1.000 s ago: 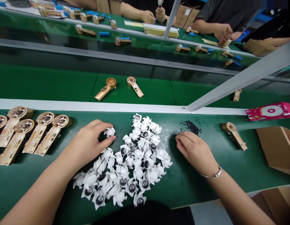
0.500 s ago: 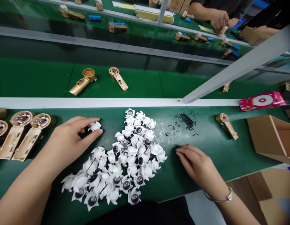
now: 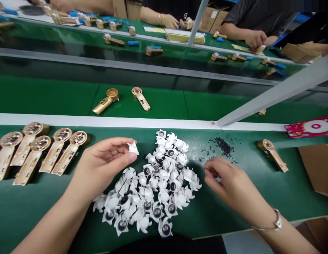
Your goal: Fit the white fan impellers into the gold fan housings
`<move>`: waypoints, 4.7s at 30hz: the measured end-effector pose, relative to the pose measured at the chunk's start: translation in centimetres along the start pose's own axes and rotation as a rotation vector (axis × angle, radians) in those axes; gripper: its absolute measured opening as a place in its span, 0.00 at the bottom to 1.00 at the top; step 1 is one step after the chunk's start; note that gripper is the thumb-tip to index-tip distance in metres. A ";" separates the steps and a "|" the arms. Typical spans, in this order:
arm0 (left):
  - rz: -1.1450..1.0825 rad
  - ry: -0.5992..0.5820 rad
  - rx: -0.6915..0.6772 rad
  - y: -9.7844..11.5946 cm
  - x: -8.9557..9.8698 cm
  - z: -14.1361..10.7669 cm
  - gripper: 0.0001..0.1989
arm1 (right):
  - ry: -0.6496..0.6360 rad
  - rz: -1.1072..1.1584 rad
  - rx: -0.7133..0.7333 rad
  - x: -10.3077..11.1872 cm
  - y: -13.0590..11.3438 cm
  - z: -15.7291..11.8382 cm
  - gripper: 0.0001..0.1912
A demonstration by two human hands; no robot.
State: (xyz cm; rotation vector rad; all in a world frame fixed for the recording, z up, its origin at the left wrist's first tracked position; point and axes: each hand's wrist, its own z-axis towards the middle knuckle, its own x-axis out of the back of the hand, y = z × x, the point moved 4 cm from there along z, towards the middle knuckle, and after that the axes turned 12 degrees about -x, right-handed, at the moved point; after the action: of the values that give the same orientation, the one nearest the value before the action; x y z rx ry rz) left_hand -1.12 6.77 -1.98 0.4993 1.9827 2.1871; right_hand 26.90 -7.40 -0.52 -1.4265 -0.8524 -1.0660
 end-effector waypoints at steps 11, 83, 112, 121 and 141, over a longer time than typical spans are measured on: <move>-0.566 -0.067 -0.077 0.9 -1.5 -1.3 0.19 | -0.153 0.755 0.108 -0.2 -12.9 7.4 0.05; 0.092 0.209 -0.250 1.5 3.5 0.2 0.15 | -0.539 0.383 0.014 -4.6 -14.6 11.7 0.11; -0.551 0.002 0.268 -0.8 2.5 0.8 0.40 | -0.538 0.133 0.186 -3.5 -15.2 10.4 0.09; 0.351 -0.551 -0.149 0.9 3.1 0.4 0.16 | -0.196 -0.267 -0.072 -4.7 -9.1 21.0 0.20; 0.994 -0.536 0.001 -3.3 1.0 2.0 0.26 | 0.129 -0.213 -0.009 -2.1 6.5 -0.4 0.10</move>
State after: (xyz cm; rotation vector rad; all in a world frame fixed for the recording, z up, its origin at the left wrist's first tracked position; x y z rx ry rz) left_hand -1.75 9.35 -4.97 2.1581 1.5635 2.0594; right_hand 32.22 -8.54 -4.68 -1.2792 -0.9207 -1.3091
